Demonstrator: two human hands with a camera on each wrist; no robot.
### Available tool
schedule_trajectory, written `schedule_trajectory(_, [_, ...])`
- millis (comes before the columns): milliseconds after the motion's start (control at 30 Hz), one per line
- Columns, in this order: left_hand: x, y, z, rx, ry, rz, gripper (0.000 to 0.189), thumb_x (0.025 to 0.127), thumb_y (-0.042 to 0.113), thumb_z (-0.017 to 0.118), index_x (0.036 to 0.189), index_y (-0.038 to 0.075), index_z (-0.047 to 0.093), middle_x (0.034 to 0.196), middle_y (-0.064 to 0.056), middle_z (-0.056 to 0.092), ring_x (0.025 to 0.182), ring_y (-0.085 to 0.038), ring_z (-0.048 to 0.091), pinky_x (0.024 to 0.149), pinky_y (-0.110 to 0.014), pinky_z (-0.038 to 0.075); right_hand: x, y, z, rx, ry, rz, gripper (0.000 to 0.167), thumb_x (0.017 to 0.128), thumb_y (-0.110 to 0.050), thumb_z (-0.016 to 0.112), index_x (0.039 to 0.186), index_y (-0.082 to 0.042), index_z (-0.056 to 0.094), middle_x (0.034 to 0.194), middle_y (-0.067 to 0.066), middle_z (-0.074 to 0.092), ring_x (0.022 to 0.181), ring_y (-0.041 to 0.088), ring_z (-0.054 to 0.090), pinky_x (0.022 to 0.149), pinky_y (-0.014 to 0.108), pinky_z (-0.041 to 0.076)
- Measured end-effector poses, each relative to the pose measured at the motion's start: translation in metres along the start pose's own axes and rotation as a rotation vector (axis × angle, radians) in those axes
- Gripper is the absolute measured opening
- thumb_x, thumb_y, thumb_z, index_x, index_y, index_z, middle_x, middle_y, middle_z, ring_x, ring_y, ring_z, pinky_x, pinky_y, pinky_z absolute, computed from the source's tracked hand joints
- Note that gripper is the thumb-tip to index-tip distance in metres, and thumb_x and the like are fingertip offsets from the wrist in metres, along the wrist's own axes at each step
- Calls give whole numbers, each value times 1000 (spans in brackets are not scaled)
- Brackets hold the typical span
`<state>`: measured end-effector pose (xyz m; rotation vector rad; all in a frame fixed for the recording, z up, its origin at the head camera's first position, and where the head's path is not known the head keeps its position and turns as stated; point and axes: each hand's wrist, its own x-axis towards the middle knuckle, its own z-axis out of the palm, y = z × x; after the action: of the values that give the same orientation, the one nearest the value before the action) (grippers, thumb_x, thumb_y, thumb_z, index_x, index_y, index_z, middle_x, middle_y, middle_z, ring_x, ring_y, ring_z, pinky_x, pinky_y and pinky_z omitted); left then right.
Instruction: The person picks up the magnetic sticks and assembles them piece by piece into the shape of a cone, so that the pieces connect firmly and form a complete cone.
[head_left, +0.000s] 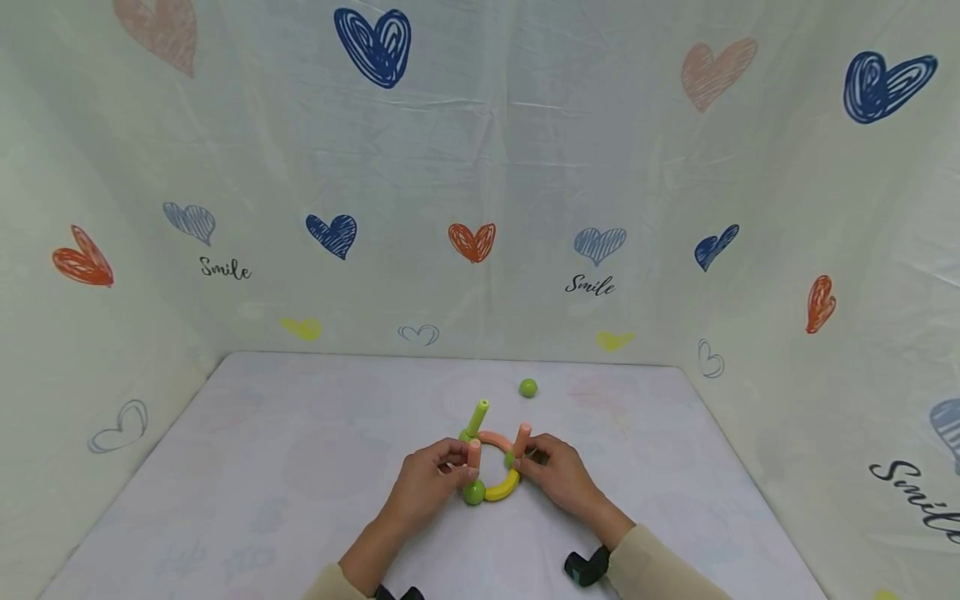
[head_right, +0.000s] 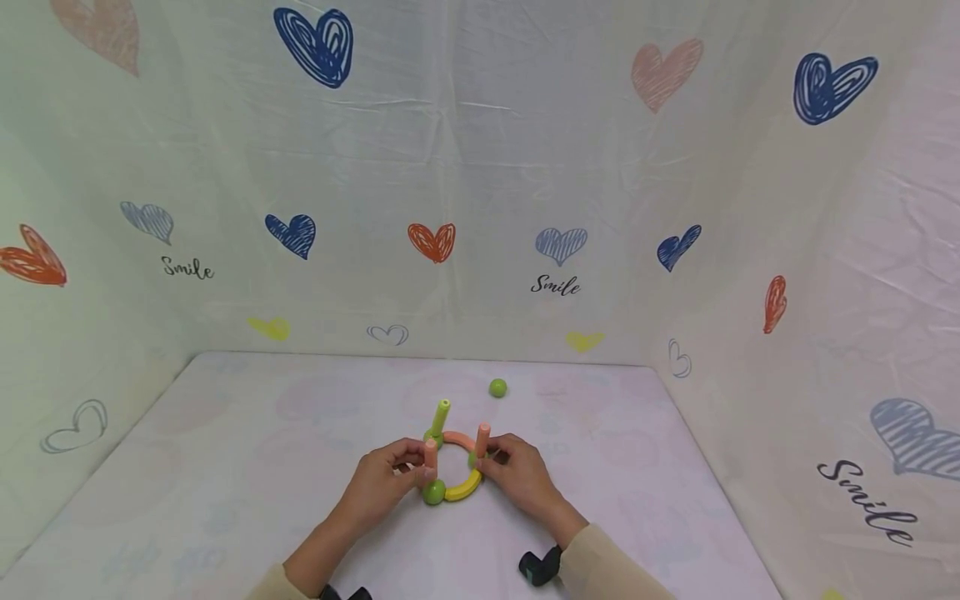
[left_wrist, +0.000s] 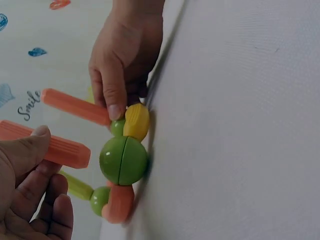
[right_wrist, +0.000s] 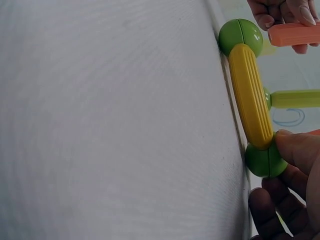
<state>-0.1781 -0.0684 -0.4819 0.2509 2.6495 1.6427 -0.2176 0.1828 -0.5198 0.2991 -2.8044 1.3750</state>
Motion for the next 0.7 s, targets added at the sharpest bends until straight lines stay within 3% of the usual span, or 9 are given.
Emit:
schedule_trajectory(233, [-2,-6,7,33,-17,42,27,89,20,86,113,14,76,99,3,76,87,-9,66,73,-23,54,0,0,1,12,11,-19,18,92,-27,82,107,-19,79,99,-9,69,88,10,59,78,25,50])
schedule_trajectory(433, [-6,-15,14,134,-14,63,34,88,22,87,118,12,76,96,6,69,85,-8,56,71,-23,48,0,1,1,9,15,-3,20,91,-30,83,107,-19,78,98,-8,69,89,11,59,78,26,49])
schedule_trajectory(700, [-8,-24,14,187,49,115,31,86,15,87,113,8,76,96,6,71,84,-6,60,71,-22,50,-5,-2,5,1,-2,27,25,88,-32,86,106,-17,75,96,-7,67,87,11,58,77,25,49])
